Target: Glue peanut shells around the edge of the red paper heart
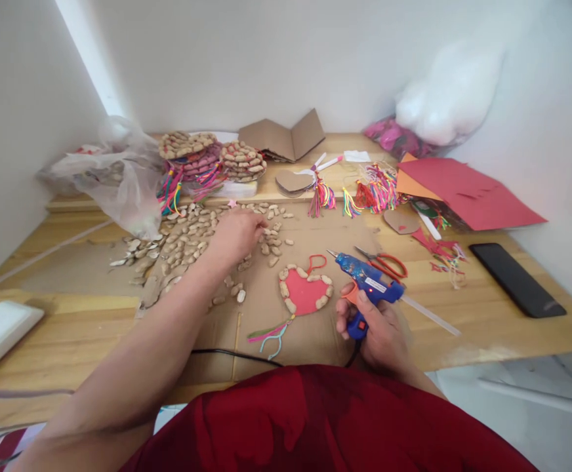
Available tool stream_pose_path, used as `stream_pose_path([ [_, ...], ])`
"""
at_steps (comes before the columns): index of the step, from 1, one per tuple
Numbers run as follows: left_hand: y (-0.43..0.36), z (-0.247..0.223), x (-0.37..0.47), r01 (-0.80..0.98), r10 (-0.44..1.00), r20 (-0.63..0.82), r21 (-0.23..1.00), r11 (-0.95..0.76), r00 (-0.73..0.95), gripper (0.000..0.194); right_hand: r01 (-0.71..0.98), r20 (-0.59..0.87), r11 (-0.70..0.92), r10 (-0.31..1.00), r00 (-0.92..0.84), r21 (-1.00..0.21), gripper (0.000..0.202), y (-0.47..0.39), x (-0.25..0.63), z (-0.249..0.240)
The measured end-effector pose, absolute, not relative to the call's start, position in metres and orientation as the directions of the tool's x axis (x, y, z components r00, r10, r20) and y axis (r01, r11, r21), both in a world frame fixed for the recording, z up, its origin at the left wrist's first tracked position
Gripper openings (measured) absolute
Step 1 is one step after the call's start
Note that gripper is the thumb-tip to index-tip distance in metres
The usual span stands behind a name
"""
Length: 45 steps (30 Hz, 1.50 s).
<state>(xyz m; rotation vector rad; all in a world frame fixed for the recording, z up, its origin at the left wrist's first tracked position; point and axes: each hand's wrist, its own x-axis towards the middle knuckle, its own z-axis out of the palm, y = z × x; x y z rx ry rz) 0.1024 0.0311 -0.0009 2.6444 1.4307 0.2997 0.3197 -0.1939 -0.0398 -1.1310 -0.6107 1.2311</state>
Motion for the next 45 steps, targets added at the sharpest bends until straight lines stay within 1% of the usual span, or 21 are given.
stream_pose_path([
  [2,0.036,0.001,0.110,0.815,0.832,0.081,0.166,-0.555,0.549,0.030,-0.413,-0.192,-0.062,0.941,0.280,-0.909,0.035,-0.193,0.320,-0.041],
  [4,0.040,0.006,0.111,0.831,0.845,0.067,0.159,-0.534,0.530,0.032,-0.417,-0.200,-0.067,0.938,0.283,-0.906,0.036,-0.193,0.321,-0.042],
  [8,0.043,0.018,0.088,0.904,0.922,0.084,0.184,-0.387,0.378,0.033,-0.424,-0.244,-0.104,0.925,0.291,-0.899,0.037,-0.194,0.321,-0.039],
  [12,0.042,0.027,0.045,0.955,0.971,0.039,0.177,-0.237,0.234,0.036,-0.405,-0.291,-0.149,0.903,0.317,-0.902,0.035,-0.196,0.320,-0.029],
  [15,0.034,0.025,0.020,0.952,0.984,0.002,0.251,-0.173,0.179,0.034,-0.378,-0.308,-0.177,0.895,0.323,-0.909,0.037,-0.196,0.319,-0.024],
  [17,0.028,0.021,0.010,0.936,0.986,-0.016,0.319,-0.151,0.165,0.037,-0.367,-0.309,-0.184,0.896,0.319,-0.912,0.036,-0.195,0.318,-0.023],
  [20,0.019,0.016,0.004,0.926,0.985,-0.047,0.351,-0.138,0.164,0.039,-0.356,-0.312,-0.194,0.897,0.312,-0.914,0.034,-0.195,0.318,-0.022],
  [23,0.013,0.018,0.000,0.936,0.982,-0.090,0.327,-0.128,0.165,0.034,-0.344,-0.322,-0.209,0.893,0.315,-0.915,0.033,-0.195,0.319,-0.023],
  [26,0.007,0.022,-0.006,0.945,0.987,-0.080,0.309,-0.106,0.136,0.034,-0.324,-0.312,-0.205,0.894,0.322,-0.924,0.032,-0.196,0.321,-0.026],
  [29,-0.001,0.024,-0.015,0.939,0.992,-0.062,0.335,-0.084,0.111,0.032,-0.317,-0.291,-0.189,0.903,0.316,-0.929,0.032,-0.195,0.324,-0.031],
  [33,-0.013,0.017,-0.031,0.928,0.992,-0.094,0.371,-0.045,0.086,0.026,-0.316,-0.269,-0.165,0.908,0.322,-0.934,0.031,-0.193,0.325,-0.035],
  [35,-0.019,0.011,-0.037,0.920,0.987,-0.112,0.387,-0.062,0.114,0.027,-0.316,-0.269,-0.166,0.909,0.319,-0.934,0.030,-0.193,0.324,-0.034],
  [38,-0.025,0.001,-0.042,0.914,0.974,-0.123,0.385,-0.131,0.192,0.029,-0.313,-0.272,-0.171,0.909,0.315,-0.934,0.028,-0.193,0.322,-0.029],
  [41,-0.030,-0.006,-0.044,0.907,0.963,-0.105,0.376,-0.191,0.246,0.031,-0.304,-0.282,-0.183,0.904,0.322,-0.935,0.029,-0.193,0.323,-0.028],
  [45,-0.037,-0.005,-0.047,0.916,0.974,0.014,0.337,-0.219,0.228,0.041,-0.301,-0.272,-0.178,0.913,0.305,-0.937,0.035,-0.190,0.325,-0.030],
])
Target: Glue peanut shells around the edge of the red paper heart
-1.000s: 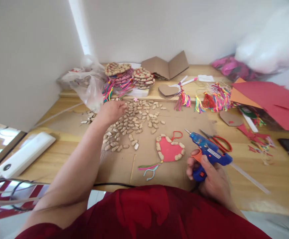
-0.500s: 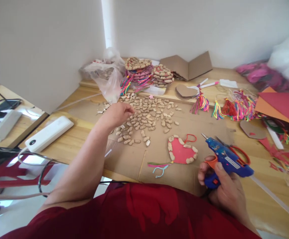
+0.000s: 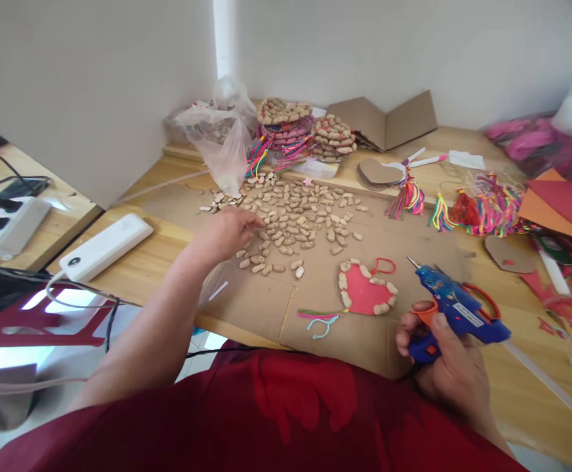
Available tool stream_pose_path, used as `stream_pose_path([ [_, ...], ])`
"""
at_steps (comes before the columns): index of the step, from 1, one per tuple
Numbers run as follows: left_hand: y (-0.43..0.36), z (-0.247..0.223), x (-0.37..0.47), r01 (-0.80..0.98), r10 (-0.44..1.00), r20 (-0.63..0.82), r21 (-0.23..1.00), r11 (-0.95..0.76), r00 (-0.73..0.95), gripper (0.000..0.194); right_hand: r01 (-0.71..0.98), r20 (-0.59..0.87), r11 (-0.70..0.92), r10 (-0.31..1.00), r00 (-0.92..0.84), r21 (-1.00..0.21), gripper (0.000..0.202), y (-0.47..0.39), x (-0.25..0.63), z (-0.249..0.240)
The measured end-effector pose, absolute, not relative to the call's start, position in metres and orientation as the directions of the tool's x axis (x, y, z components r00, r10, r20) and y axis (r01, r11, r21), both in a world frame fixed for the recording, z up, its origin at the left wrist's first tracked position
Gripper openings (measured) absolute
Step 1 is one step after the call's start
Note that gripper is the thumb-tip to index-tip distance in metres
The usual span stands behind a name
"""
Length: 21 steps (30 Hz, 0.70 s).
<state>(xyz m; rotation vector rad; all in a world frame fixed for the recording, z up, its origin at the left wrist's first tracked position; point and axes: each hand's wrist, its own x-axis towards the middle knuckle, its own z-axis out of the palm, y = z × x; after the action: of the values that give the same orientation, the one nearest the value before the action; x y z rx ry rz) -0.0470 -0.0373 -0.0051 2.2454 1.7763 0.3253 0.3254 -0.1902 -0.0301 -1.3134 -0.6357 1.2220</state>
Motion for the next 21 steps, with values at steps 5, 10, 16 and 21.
stream_pose_path([
  [5,-0.053,0.007,-0.054,0.879,0.969,0.024,0.415,-0.234,0.246,0.031,-0.305,-0.254,-0.148,0.902,0.348,-0.941,0.025,-0.191,0.320,-0.025],
  [10,-0.072,0.012,-0.055,0.845,0.950,-0.069,0.479,-0.237,0.305,0.016,-0.320,-0.281,-0.171,0.898,0.339,-0.932,0.034,-0.189,0.319,-0.023],
  [16,-0.084,-0.003,-0.044,0.838,0.902,-0.033,0.383,-0.387,0.431,0.004,-0.320,-0.241,-0.122,0.899,0.366,-0.939,0.027,-0.191,0.319,-0.028],
  [21,-0.087,-0.010,-0.046,0.844,0.904,-0.038,0.376,-0.383,0.427,0.015,-0.307,-0.247,-0.135,0.898,0.365,-0.942,0.033,-0.190,0.318,-0.026],
])
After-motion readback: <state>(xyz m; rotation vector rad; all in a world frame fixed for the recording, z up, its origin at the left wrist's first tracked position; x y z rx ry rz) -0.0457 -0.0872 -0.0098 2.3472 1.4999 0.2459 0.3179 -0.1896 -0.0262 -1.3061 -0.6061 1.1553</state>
